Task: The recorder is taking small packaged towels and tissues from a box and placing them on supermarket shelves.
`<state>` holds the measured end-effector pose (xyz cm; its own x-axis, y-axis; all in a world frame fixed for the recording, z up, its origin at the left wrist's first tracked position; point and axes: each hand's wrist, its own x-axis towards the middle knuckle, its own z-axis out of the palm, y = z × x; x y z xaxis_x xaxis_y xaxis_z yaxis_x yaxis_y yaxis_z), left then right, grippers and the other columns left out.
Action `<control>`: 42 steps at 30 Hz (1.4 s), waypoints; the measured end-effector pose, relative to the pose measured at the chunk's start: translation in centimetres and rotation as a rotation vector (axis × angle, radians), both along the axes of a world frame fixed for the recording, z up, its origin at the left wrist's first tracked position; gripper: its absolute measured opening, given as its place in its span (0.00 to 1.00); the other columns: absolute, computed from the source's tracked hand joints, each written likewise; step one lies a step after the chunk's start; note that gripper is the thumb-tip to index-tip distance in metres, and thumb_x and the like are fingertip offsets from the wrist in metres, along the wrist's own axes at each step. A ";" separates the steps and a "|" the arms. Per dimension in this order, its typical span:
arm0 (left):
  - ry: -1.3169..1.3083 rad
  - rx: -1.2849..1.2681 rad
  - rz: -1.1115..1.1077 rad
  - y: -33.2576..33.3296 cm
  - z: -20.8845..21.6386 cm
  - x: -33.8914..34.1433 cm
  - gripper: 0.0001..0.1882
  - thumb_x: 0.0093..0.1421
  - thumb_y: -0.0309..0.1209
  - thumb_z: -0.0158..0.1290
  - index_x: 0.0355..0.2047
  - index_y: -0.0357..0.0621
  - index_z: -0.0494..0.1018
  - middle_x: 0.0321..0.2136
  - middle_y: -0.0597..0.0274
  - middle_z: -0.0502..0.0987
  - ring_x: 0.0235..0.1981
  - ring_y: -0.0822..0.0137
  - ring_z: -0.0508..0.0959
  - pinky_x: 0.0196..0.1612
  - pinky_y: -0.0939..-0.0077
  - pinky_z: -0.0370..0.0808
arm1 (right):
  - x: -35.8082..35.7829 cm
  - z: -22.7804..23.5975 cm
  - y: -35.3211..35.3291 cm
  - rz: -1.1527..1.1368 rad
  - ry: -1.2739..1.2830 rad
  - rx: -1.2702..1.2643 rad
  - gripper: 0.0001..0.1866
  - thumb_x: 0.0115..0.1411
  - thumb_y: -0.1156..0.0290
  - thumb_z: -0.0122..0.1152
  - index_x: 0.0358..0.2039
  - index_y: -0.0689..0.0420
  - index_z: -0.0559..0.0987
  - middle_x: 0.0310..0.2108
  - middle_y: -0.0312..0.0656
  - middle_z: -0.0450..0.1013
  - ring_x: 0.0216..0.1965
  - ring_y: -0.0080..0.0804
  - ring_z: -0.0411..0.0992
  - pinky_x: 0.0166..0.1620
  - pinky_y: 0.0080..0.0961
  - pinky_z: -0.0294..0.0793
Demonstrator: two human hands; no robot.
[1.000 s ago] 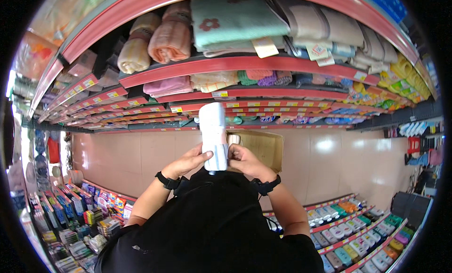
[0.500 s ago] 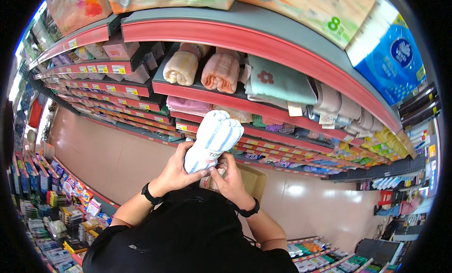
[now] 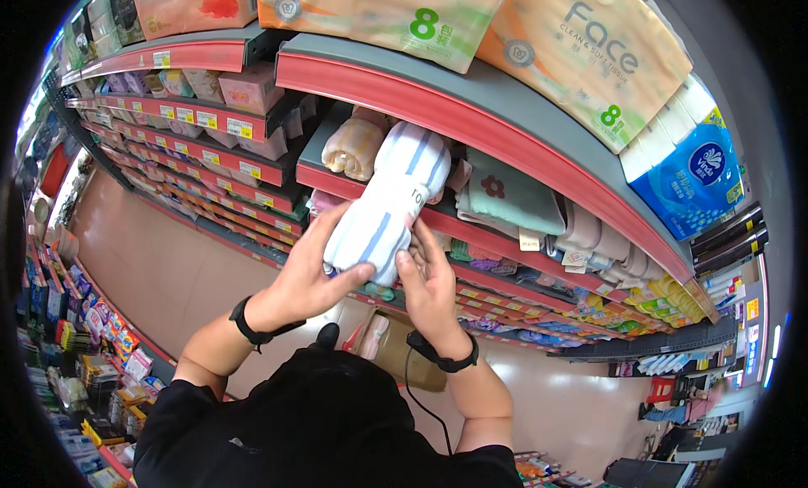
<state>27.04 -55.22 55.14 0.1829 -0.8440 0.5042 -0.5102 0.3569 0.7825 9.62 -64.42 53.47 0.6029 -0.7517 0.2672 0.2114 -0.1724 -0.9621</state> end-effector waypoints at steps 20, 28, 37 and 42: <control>-0.258 -0.090 0.441 -11.7 2.8 5.9 0.29 0.57 0.47 0.56 0.49 0.37 0.67 0.38 0.45 0.77 0.41 0.43 0.75 0.47 0.50 0.67 | 7.5 4.2 -8.9 -0.231 0.504 -0.807 0.40 0.54 0.70 0.63 0.65 0.63 0.56 0.48 0.60 0.71 0.47 0.50 0.73 0.49 0.36 0.73; -0.336 -0.050 0.424 -12.1 1.8 6.1 0.31 0.57 0.50 0.56 0.48 0.35 0.68 0.38 0.39 0.76 0.41 0.38 0.75 0.44 0.52 0.73 | 8.2 1.7 -10.3 -0.376 0.418 -1.096 0.41 0.52 0.69 0.65 0.63 0.66 0.57 0.51 0.66 0.67 0.52 0.61 0.68 0.53 0.43 0.70; -0.333 -0.036 0.410 -12.3 2.0 5.6 0.34 0.56 0.51 0.56 0.51 0.35 0.66 0.41 0.39 0.76 0.43 0.38 0.75 0.45 0.52 0.73 | 8.0 1.5 -10.4 -0.394 0.422 -1.037 0.40 0.51 0.69 0.66 0.61 0.67 0.59 0.48 0.65 0.68 0.50 0.60 0.68 0.53 0.43 0.70; -0.304 -0.084 0.402 -12.2 1.8 6.0 0.37 0.53 0.52 0.59 0.52 0.34 0.64 0.40 0.38 0.76 0.40 0.40 0.75 0.44 0.52 0.73 | 7.5 2.5 -8.9 -0.430 0.403 -1.009 0.38 0.49 0.71 0.64 0.59 0.67 0.61 0.50 0.62 0.68 0.53 0.62 0.65 0.58 0.48 0.62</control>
<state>33.09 -67.45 56.92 0.3192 -0.6913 0.6482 -0.8200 0.1414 0.5546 17.17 -73.33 56.00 0.5274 -0.4705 0.7074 -0.3396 -0.8800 -0.3322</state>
